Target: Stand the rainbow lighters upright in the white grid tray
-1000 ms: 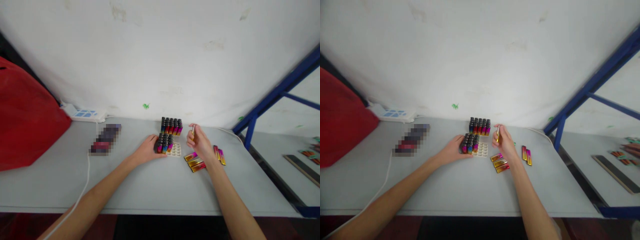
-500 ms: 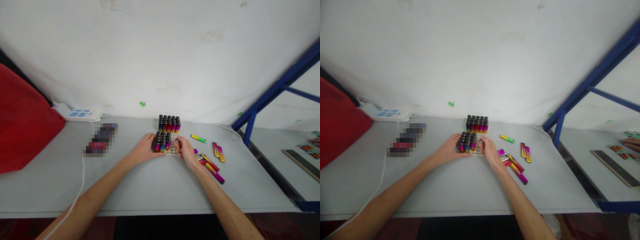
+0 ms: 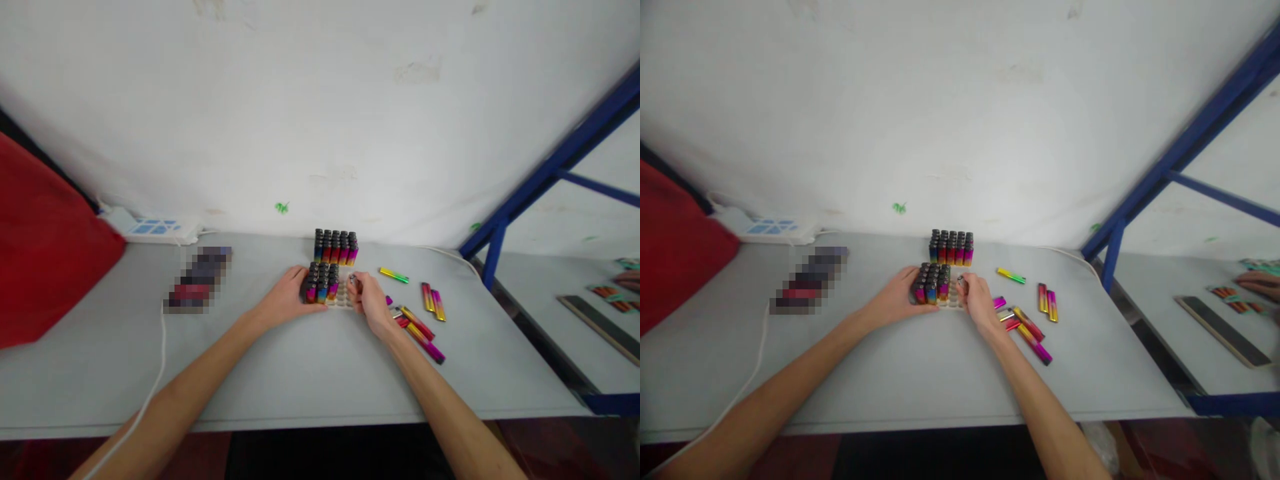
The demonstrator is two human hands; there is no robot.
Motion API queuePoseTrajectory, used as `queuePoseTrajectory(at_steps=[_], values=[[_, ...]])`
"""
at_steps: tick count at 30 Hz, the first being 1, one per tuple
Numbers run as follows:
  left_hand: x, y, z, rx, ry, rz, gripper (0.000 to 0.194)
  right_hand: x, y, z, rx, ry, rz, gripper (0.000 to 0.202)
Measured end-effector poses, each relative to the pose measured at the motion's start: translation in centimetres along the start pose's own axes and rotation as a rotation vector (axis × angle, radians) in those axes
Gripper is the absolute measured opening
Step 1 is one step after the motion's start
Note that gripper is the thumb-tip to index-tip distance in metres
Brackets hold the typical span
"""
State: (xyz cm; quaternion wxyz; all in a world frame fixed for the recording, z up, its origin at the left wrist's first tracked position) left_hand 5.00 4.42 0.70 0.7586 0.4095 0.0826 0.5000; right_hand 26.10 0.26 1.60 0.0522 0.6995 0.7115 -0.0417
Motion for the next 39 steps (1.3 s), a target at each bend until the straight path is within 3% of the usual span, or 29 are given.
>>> queuePoseTrajectory(at_steps=[4,7,13,16,19,24,31,36,39], values=[[0.0,0.0,-0.1,-0.008,0.0,-0.003,0.075,0.0,0.2,-0.1,-0.015,0.036,-0.006,0.072],[0.0,0.0,-0.1,-0.005,-0.002,0.0,0.074,-0.3,0.8,-0.9,-0.084,0.162,0.01,0.077],[0.1,-0.1,-0.1,-0.003,-0.005,-0.008,0.075,-1.8,2.0,-3.4,-0.405,0.51,0.058,0.06],[0.1,-0.1,-0.1,-0.011,-0.014,-0.004,0.076,-2.4,2.4,-4.2,-0.535,0.609,0.104,0.051],[0.1,-0.1,-0.2,-0.003,-0.005,-0.012,0.077,-2.5,2.3,-4.0,-0.576,0.588,0.084,0.042],[0.0,-0.1,-0.1,0.005,0.002,-0.013,0.078,-2.2,1.7,-2.8,-0.624,0.559,-0.061,0.036],[0.1,0.1,0.2,-0.014,-0.022,0.0,0.074,-2.4,0.9,-3.0,-0.966,0.682,-0.167,0.026],[0.2,0.1,0.2,-0.028,-0.03,0.002,0.069,-2.2,-0.6,-4.1,-1.193,0.596,-0.131,0.031],[0.1,0.1,0.2,-0.028,-0.011,0.0,0.073,-1.5,1.3,-4.4,-1.191,0.532,-0.099,0.04]])
Point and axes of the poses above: each hand's wrist, its own x-axis towards the middle knuckle, its own y-axis out of the back of the hand, z = x × y, the point moved 6 cm from there along x, towards the middle knuckle, and after that the axes turned 1 degree about -x, right-handed, at the moved point
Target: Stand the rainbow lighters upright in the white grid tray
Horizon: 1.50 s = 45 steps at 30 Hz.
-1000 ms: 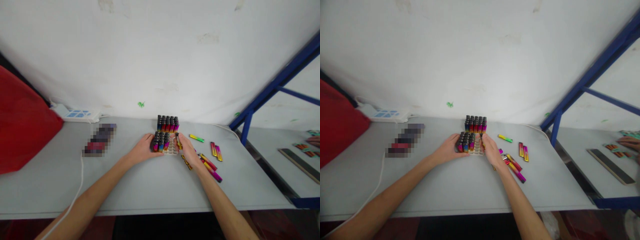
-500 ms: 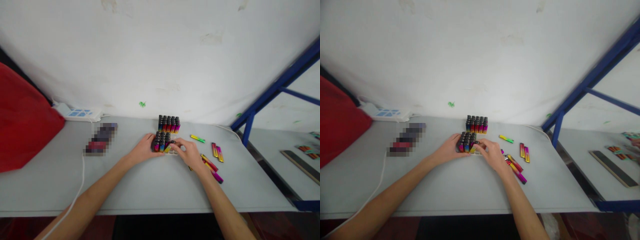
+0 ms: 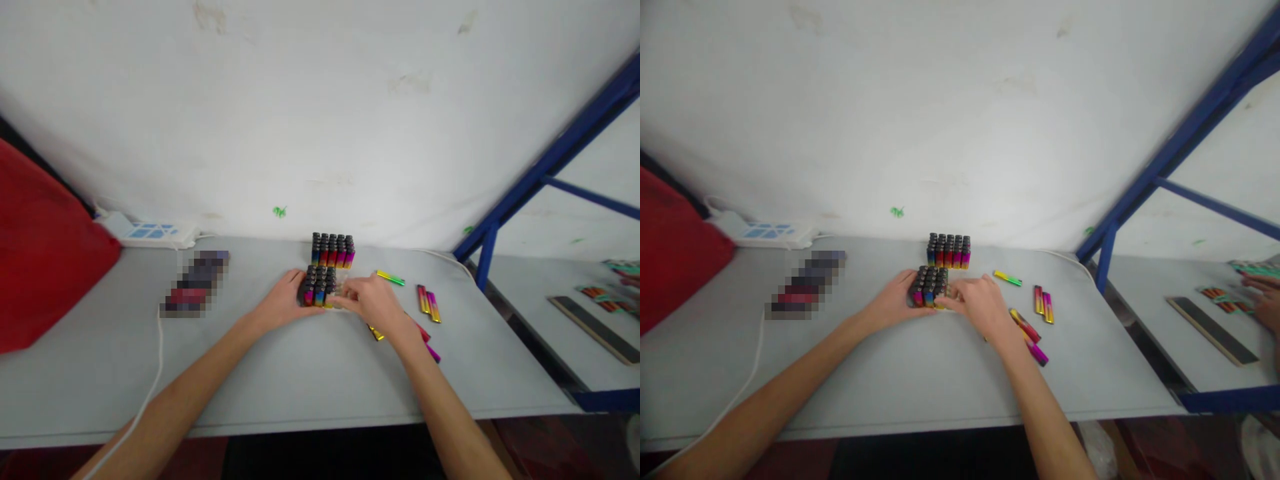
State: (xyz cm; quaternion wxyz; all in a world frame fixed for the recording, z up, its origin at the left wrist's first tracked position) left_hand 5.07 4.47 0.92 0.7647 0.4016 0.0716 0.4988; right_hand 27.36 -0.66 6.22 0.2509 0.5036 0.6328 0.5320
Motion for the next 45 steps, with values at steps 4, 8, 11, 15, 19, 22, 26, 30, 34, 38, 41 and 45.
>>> queuePoseTrajectory(at_steps=[4,8,11,15,19,22,26,30,34,38,41,45], values=[[0.1,0.1,-0.1,-0.003,0.009,-0.001,0.079,-1.3,2.1,7.3,-0.045,-0.154,0.111,0.023],[0.2,0.0,-0.2,0.003,0.015,-0.007,0.08,-2.8,2.4,14.0,-0.244,-0.341,0.022,0.021],[0.4,-0.1,-0.3,0.005,0.024,-0.012,0.078,-3.4,2.6,15.3,-0.204,-0.345,-0.004,0.015],[0.3,-0.1,-0.3,0.014,0.034,-0.013,0.078,-3.3,4.1,14.3,0.1,-0.342,0.186,0.021],[0.3,0.0,-0.3,0.031,0.027,-0.006,0.079,-2.0,4.9,11.5,0.62,-0.319,0.418,0.05],[0.2,0.0,-0.3,0.029,0.013,-0.001,0.079,-0.6,4.0,8.9,1.03,-0.347,0.494,0.059],[0.2,0.0,-0.3,0.024,0.013,-0.007,0.079,1.1,1.9,5.3,1.324,-0.33,0.383,0.065],[0.1,0.1,-0.2,0.02,0.017,-0.01,0.077,1.4,-0.4,3.5,1.316,-0.377,0.268,0.072],[0.0,0.2,0.1,0.013,0.012,-0.01,0.075,1.0,-1.7,3.7,1.033,-0.43,0.319,0.068],[0.0,0.2,0.1,0.008,0.017,-0.016,0.077,0.7,-2.1,3.6,0.757,-0.419,0.366,0.056],[-0.1,0.2,0.1,0.013,0.017,-0.019,0.076,0.7,-1.8,3.0,0.655,-0.388,0.382,0.047],[0.0,0.2,0.1,0.017,0.033,-0.023,0.078,0.7,-1.6,2.3,0.654,-0.364,0.378,0.05]])
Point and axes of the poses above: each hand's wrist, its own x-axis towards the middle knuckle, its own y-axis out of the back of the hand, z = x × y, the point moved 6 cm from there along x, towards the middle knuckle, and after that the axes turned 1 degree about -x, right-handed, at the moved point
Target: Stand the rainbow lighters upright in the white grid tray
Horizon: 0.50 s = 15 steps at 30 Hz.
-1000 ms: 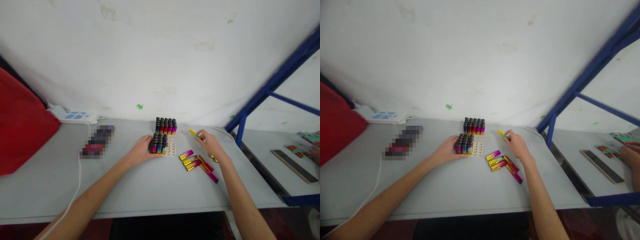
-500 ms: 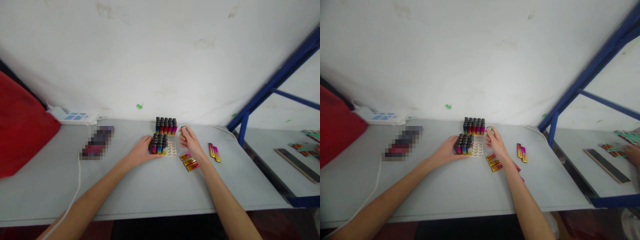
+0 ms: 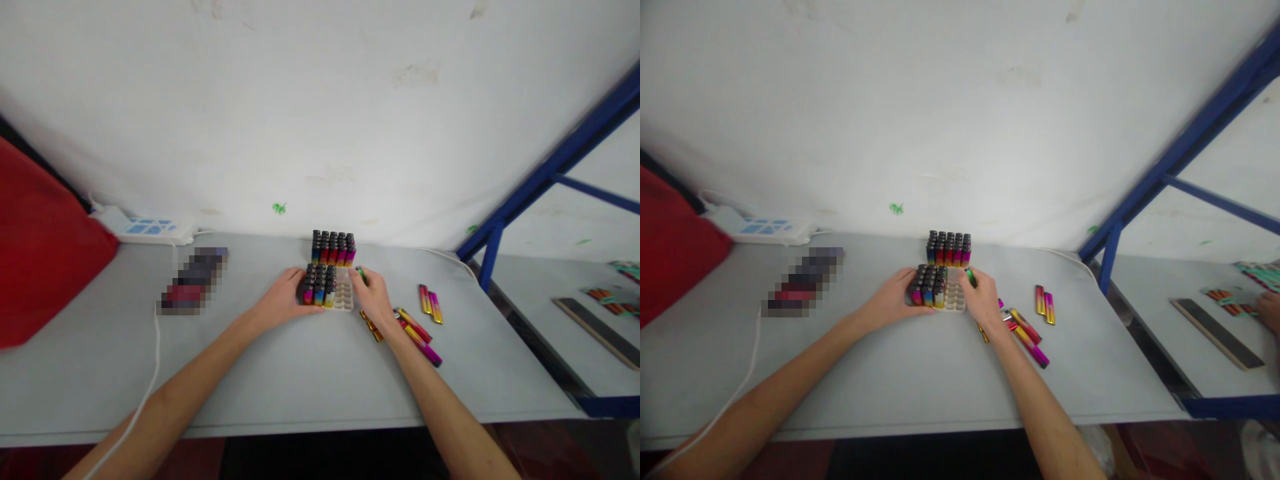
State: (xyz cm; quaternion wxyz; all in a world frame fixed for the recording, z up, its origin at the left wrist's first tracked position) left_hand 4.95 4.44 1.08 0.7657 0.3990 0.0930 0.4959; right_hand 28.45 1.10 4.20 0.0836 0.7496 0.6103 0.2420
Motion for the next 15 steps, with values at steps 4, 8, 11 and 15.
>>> queuePoseTrajectory(at_steps=[4,8,11,15], values=[[0.15,0.09,-0.05,-0.006,0.014,-0.004,0.08,0.01,-0.15,0.2,-0.033,0.003,-0.011,0.051],[0.25,0.29,-0.12,-0.011,0.029,-0.005,0.082,-0.04,-0.04,0.51,-0.048,0.04,-0.013,0.05],[0.3,0.5,-0.14,-0.007,0.034,-0.004,0.082,-0.06,-0.15,0.71,-0.02,0.053,-0.078,0.049],[0.39,0.64,-0.12,-0.013,0.028,-0.005,0.081,0.16,-0.01,0.31,-0.043,0.176,-0.125,0.05]])
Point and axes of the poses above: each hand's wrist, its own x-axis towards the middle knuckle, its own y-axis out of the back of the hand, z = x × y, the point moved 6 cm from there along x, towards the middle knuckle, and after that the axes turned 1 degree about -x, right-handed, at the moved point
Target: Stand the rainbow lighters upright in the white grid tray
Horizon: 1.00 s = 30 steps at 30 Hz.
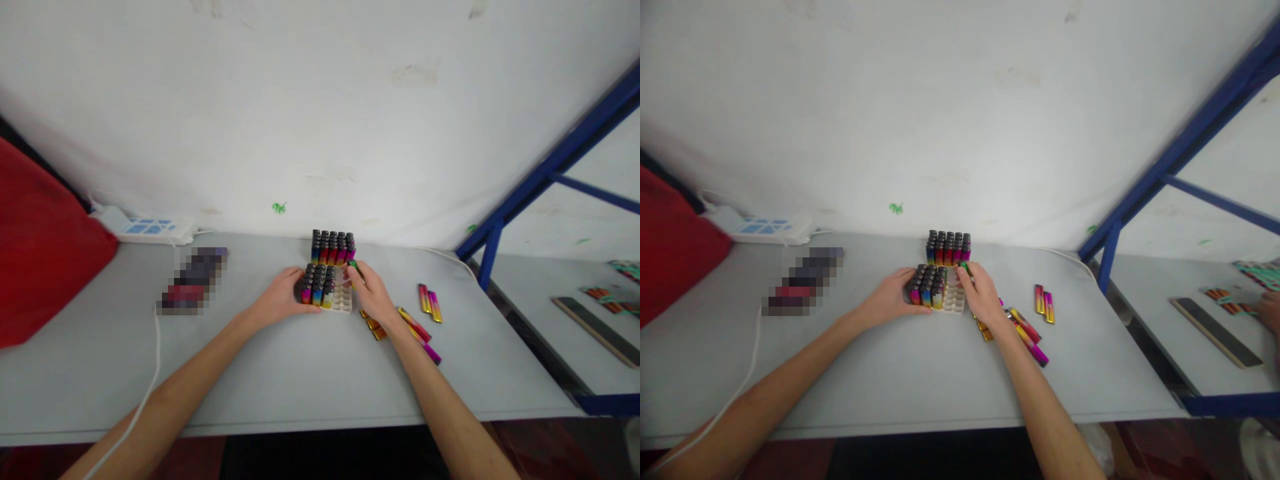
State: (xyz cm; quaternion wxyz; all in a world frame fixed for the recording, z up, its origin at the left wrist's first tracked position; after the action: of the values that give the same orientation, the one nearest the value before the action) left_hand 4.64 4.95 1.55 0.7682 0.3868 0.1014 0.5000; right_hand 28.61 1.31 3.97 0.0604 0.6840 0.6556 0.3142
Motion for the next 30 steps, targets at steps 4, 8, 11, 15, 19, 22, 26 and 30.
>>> queuePoseTrajectory(at_steps=[4,8,11,15,19,22,26,30], values=[[0.0,-0.1,-0.1,-0.002,0.001,0.002,0.081,0.3,0.0,0.1,-0.171,0.057,-0.012,0.054],[0.0,-0.2,-0.2,0.002,-0.005,0.007,0.081,0.4,-0.3,0.7,-0.254,0.056,-0.059,0.047],[0.0,-0.2,-0.2,0.002,-0.002,0.01,0.08,0.5,-0.5,1.1,-0.312,0.096,-0.128,0.04],[0.0,-0.3,-0.3,-0.006,-0.001,0.01,0.08,0.9,-0.5,1.3,-0.424,0.153,-0.227,0.028],[0.0,-0.3,-0.3,-0.001,-0.008,0.014,0.079,1.2,-0.6,0.6,-0.547,0.195,-0.311,0.018],[0.1,-0.3,-0.4,-0.001,-0.008,0.014,0.082,0.4,0.9,0.0,-0.565,0.164,-0.287,0.014],[0.2,-0.4,-0.2,-0.003,-0.018,0.003,0.083,-3.0,4.9,-0.6,-0.545,0.148,-0.265,0.017],[0.2,-0.4,-0.2,0.001,0.0,0.003,0.085,-7.3,8.0,-0.1,-0.561,0.178,-0.34,0.025]])
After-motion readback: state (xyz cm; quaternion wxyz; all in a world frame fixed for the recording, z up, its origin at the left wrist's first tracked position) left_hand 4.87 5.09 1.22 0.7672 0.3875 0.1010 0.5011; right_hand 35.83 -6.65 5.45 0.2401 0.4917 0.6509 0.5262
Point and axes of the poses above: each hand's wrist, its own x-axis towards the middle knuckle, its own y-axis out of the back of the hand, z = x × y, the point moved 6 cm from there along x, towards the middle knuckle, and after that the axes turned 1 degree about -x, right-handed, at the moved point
